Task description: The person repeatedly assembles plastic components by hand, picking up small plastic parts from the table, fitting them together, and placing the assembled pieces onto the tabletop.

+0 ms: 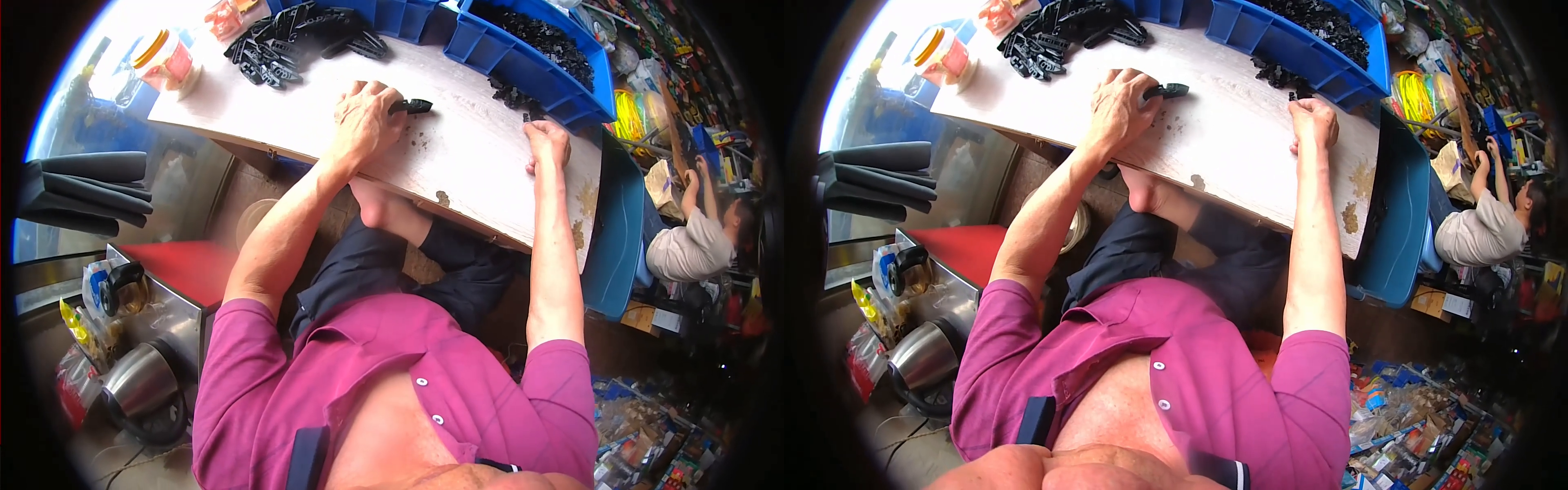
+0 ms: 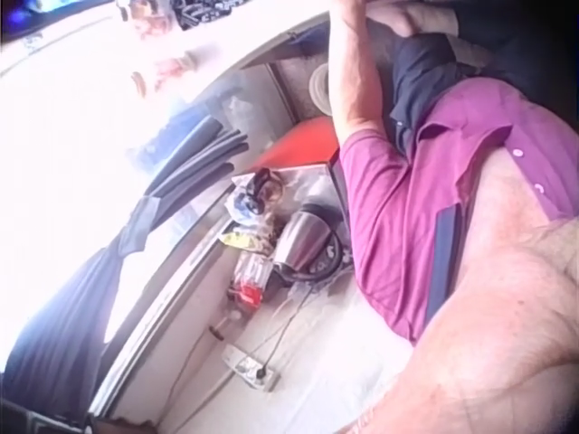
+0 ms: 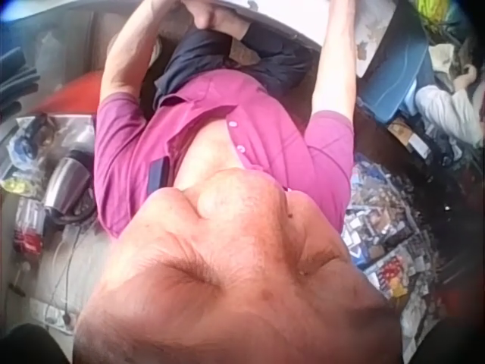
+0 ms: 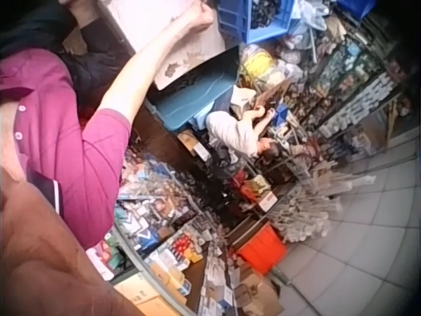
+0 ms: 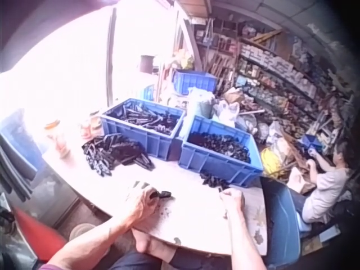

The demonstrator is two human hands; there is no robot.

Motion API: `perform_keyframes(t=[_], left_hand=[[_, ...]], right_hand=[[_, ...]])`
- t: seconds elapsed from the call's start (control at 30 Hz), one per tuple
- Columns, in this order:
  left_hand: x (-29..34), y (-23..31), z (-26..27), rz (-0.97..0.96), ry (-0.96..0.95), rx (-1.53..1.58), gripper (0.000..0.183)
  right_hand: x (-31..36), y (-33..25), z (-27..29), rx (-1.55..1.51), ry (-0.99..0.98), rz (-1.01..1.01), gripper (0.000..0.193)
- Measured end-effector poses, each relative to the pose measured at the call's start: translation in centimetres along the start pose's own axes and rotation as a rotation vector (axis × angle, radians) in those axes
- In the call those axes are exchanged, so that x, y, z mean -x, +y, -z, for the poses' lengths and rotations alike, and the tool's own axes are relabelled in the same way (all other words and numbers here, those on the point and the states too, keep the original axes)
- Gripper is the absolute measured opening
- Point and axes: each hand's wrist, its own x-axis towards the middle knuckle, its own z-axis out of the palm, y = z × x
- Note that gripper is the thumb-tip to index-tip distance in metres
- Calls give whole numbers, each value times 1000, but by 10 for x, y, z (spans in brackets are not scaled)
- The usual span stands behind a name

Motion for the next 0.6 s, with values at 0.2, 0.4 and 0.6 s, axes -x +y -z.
perform_keyframes(t=[0.2, 0.4, 0.6], left_hand=[[-2, 0, -13, 68, 235, 146, 28], [-3, 4, -11, 160, 107, 118, 24], [10, 17, -7, 11, 266, 141, 29]], right_hand=[[-6, 15, 0, -116, -2, 18, 21], [2, 33, 8, -476, -155, -92, 22], [36, 32, 7, -712, -461, -119, 25]])
